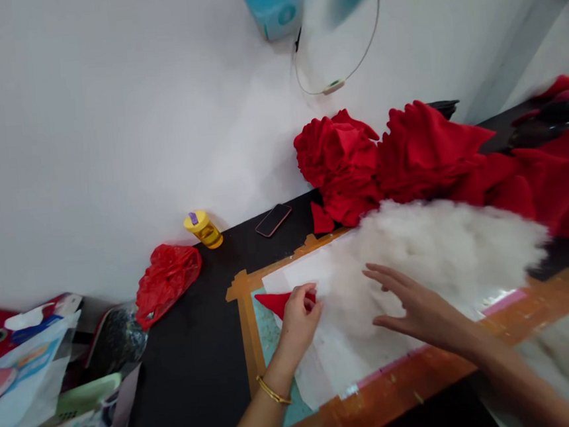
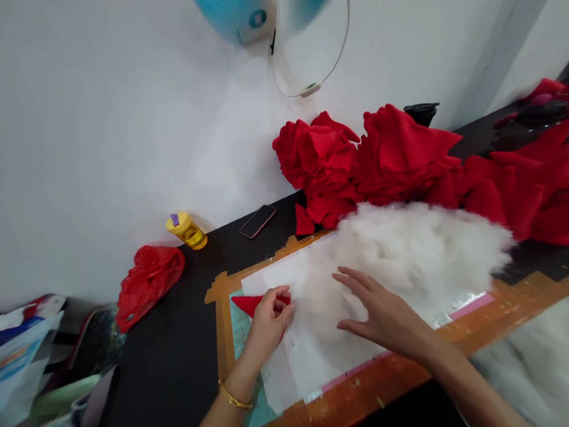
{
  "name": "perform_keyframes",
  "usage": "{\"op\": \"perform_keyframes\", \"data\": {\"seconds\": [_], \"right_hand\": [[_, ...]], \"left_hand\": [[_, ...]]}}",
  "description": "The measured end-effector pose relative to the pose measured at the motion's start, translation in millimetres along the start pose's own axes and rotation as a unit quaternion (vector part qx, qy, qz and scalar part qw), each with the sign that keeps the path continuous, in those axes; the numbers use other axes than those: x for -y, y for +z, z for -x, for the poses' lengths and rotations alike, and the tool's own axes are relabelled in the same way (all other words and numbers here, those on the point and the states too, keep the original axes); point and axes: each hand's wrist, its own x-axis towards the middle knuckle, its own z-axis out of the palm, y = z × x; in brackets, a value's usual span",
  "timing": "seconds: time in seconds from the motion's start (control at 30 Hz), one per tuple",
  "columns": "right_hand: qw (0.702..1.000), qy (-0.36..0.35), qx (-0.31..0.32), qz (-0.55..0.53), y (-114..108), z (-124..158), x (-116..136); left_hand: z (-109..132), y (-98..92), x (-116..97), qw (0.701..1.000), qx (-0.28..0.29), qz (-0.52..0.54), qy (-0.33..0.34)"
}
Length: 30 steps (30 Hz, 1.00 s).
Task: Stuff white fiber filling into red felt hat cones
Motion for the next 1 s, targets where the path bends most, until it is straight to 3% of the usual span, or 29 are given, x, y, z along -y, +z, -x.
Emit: {"op": "perform_keyframes", "data": {"seconds": [0.1,0.17,0.37,0.47,0.57,0.67,0.73,0.8,0.87,1.0], "right_hand": [[0.997,-0.043,-0.059,0.029,-18,6,8],[0.995,-0.072,-0.068,0.035,-14,-1,15],[0.983,-0.104,-0.014,0.149,57,-26,38],[0.970,-0.078,-0.003,0.231,85,-19,41],[0.970,-0.092,0.003,0.224,90,-11,30],[0.991,-0.088,-0.007,0.102,80,-15,13],[0.999,-0.042,-0.027,-0.012,68,-24,6],[0.988,0.033,-0.048,-0.141,54,-31,6],[0.950,0.122,-0.057,-0.283,43,-33,15],[0.812,0.238,-0.064,-0.529,46,-25,51]], "left_hand": [[7,-2.9,3,0.999,0.002,-0.032,0.015],[11,-1.1,2,0.998,0.006,-0.052,0.030],[22,-2.2,-5,0.993,0.023,-0.090,0.069],[35,-11.6,-8,0.982,-0.025,-0.159,0.100],[48,-15.3,-5,0.953,-0.081,-0.264,0.122],[52,-10.0,3,0.920,-0.114,-0.357,0.114],[50,-5.7,8,0.901,-0.123,-0.401,0.110],[47,-4.3,11,0.889,-0.114,-0.429,0.110],[43,-6.7,11,0.890,-0.096,-0.432,0.104],[39,-17.0,2,0.943,-0.118,-0.300,0.078]]}}
